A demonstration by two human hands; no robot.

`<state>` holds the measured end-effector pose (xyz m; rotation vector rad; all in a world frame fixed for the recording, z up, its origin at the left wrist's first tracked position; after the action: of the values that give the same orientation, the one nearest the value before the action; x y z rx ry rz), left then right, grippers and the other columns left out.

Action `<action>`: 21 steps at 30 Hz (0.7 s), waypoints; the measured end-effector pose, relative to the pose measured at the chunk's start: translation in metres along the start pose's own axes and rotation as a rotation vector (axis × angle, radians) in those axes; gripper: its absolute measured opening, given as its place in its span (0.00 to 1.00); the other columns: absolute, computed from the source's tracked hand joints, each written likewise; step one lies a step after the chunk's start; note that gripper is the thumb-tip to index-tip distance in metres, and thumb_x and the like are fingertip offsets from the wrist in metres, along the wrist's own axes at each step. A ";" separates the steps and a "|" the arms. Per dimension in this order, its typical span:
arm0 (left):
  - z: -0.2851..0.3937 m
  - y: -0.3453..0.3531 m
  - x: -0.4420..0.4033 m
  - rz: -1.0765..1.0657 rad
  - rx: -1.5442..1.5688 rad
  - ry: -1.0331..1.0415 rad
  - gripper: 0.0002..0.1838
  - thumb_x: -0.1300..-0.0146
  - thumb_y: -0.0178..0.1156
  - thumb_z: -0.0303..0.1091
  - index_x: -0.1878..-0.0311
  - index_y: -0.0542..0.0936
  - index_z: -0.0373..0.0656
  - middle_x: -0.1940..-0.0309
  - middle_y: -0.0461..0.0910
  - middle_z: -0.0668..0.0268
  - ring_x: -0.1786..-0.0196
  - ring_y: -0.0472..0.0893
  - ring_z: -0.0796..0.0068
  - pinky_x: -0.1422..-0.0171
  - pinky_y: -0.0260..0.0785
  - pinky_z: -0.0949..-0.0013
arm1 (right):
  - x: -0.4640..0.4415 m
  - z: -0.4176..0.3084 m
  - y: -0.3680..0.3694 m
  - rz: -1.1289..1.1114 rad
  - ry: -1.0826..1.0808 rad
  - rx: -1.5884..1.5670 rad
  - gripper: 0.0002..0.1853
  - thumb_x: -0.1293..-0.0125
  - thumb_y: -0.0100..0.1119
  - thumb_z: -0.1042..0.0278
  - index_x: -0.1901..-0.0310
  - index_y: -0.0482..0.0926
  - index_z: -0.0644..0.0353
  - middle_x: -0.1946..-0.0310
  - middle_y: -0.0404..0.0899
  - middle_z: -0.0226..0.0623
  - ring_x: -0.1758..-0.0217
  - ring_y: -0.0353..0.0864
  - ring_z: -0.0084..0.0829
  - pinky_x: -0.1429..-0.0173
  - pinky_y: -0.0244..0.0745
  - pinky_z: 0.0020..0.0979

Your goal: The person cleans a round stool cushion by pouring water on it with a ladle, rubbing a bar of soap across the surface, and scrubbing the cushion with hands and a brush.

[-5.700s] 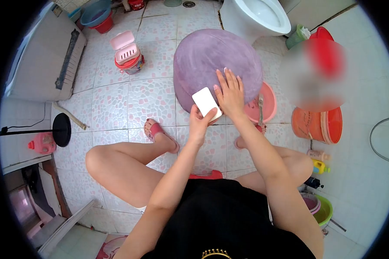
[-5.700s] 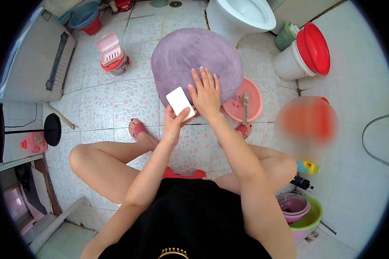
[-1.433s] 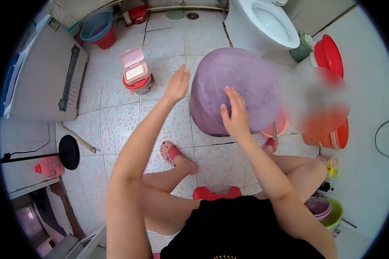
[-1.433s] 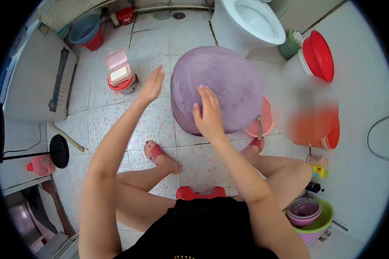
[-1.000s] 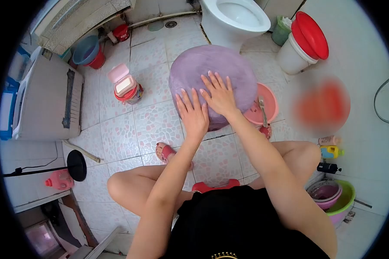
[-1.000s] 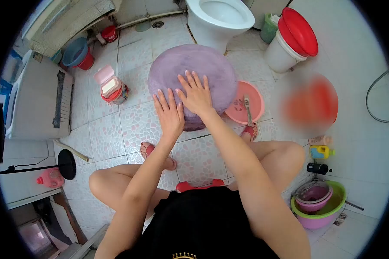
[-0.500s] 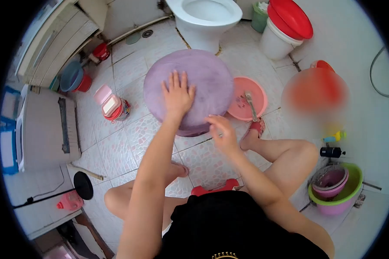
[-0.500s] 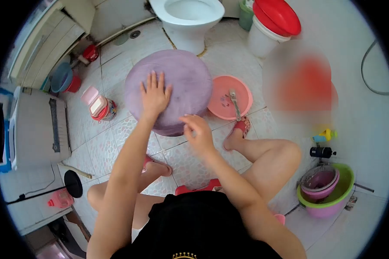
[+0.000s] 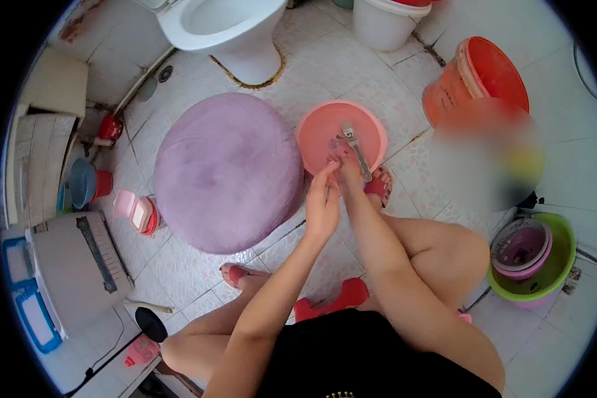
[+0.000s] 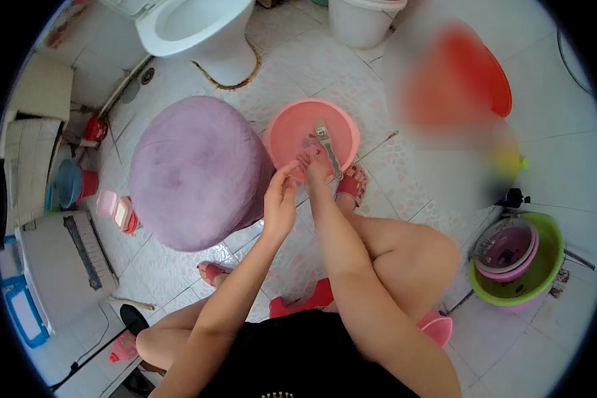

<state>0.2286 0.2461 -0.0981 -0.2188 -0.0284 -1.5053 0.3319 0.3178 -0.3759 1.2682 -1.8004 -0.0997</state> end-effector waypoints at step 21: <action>0.058 -0.083 -0.059 0.268 0.798 -0.003 0.23 0.25 0.43 0.29 0.30 0.66 0.30 0.29 0.66 0.52 0.25 0.64 0.59 0.17 0.50 0.59 | 0.043 -0.059 0.165 -0.423 0.445 -0.538 0.08 0.25 0.56 0.64 0.57 0.78 0.59 0.63 0.82 0.35 0.59 0.83 0.33 0.51 0.85 0.35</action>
<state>0.1492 0.3094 -0.0397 0.4038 -0.5689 -1.1275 0.2531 0.3855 -0.2287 1.1409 -1.0146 -0.4670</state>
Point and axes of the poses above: each hand's wrist, its own x-axis away from the middle knuckle, its own y-axis out of the palm, z = x × y, the point moved 9 cm from there along -x, towards the middle knuckle
